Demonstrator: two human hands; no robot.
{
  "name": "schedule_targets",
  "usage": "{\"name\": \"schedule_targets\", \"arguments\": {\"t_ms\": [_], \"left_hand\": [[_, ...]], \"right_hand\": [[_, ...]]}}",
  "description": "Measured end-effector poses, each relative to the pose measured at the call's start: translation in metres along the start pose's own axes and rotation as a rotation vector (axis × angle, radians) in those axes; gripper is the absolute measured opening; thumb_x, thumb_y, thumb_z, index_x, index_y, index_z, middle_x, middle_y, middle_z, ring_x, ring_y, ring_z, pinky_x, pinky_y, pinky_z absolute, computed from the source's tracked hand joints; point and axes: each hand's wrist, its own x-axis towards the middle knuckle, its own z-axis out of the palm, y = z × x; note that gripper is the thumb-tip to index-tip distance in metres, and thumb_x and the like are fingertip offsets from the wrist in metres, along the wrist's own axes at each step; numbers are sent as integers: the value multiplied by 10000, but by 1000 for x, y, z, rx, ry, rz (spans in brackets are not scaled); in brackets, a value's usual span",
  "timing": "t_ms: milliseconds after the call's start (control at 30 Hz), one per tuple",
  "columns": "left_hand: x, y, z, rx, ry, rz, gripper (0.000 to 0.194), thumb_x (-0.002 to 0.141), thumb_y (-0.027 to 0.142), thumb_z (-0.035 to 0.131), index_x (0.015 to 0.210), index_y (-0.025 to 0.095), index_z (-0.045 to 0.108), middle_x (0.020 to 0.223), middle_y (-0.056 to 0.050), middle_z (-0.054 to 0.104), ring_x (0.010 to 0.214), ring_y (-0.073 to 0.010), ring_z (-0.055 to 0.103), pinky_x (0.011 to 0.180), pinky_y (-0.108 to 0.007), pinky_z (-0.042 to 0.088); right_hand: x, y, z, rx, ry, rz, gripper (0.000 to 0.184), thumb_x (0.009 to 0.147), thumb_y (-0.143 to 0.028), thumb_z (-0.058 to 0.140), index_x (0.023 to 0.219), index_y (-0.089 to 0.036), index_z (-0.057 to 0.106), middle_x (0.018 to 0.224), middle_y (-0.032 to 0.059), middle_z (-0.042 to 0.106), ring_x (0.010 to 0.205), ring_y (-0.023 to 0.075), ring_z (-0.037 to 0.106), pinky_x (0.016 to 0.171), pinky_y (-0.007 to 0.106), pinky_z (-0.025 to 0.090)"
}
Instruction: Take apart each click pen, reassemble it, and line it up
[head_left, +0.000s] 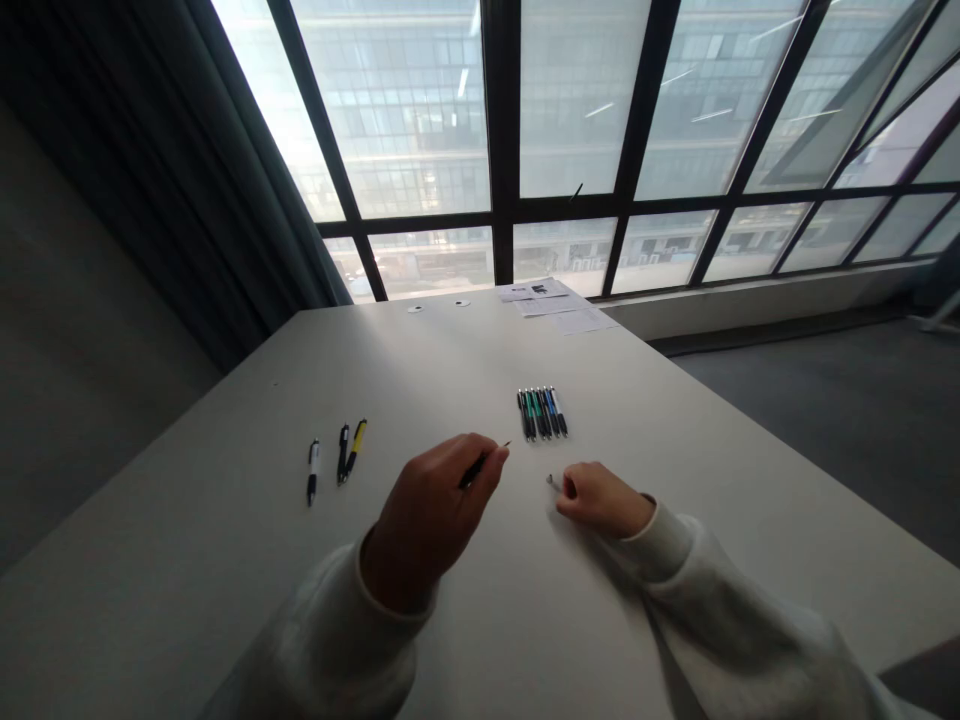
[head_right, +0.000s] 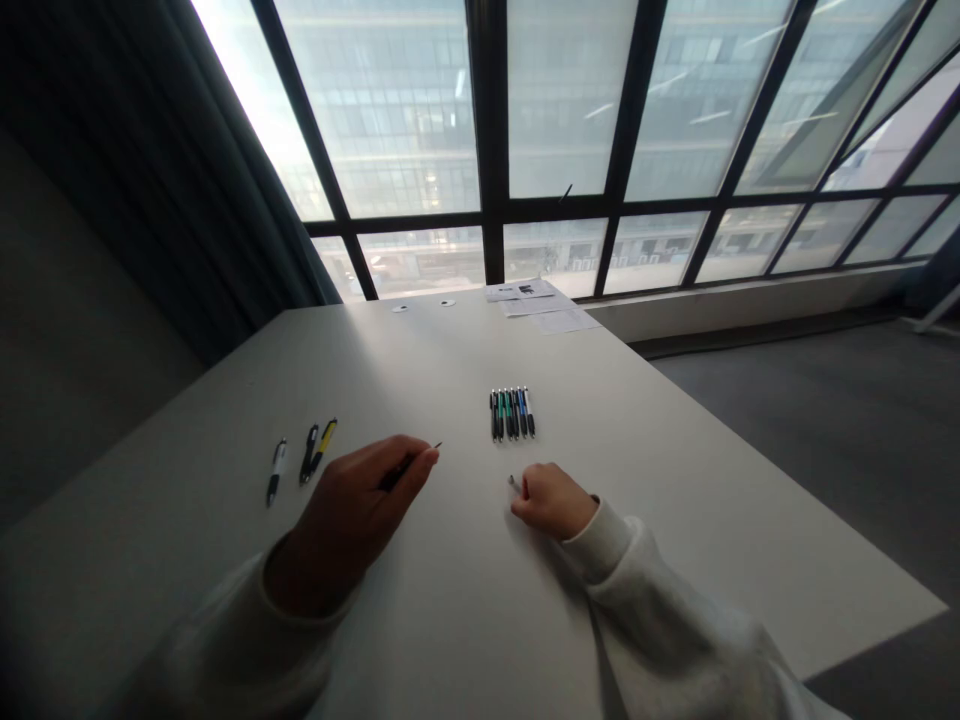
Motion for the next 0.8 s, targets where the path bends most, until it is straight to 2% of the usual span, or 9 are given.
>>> {"name": "schedule_targets", "arguments": {"t_ms": [100, 800], "left_hand": [[-1, -1, 3, -1, -26, 7, 210, 940, 282, 498, 790, 173, 596, 687, 9, 596, 609, -108, 513, 627, -237, 378], [-1, -1, 4, -9, -21, 14, 191, 930, 274, 524, 791, 169, 604, 689, 9, 608, 604, -104, 517, 618, -238, 375]], "right_hand": [[4, 1, 11, -31, 14, 24, 94, 698, -169, 571, 636, -152, 640, 686, 68, 696, 639, 154, 587, 597, 245, 349], [7, 3, 18, -37, 79, 27, 206, 816, -268, 549, 656, -169, 634, 693, 73, 707, 635, 168, 602, 596, 264, 334]]}}
